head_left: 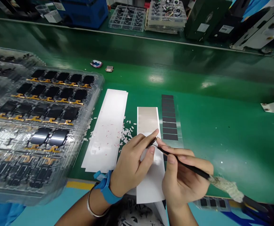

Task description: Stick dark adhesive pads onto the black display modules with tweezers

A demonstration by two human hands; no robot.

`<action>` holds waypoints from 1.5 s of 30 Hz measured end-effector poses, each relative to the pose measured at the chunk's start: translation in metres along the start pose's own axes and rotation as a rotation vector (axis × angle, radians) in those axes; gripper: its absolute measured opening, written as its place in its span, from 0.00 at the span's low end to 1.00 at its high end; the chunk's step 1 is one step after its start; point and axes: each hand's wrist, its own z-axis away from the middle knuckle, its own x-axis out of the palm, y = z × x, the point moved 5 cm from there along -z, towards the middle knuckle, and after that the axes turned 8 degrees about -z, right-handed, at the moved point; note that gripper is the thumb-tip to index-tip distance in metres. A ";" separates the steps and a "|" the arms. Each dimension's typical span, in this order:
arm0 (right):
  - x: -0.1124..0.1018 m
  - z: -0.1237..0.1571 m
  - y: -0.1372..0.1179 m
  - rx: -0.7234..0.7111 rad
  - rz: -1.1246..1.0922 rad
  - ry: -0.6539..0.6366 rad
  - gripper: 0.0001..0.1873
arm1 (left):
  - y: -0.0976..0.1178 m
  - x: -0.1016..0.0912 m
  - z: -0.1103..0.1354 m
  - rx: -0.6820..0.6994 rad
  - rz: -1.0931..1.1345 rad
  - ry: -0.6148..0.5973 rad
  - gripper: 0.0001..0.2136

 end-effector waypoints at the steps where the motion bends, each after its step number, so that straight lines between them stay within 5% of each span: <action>1: 0.000 0.000 0.000 0.007 0.007 0.006 0.20 | 0.000 0.000 0.000 0.000 -0.002 0.001 0.20; 45: -0.001 0.006 0.000 0.004 0.039 -0.002 0.20 | 0.001 -0.002 -0.002 0.060 -0.113 0.076 0.19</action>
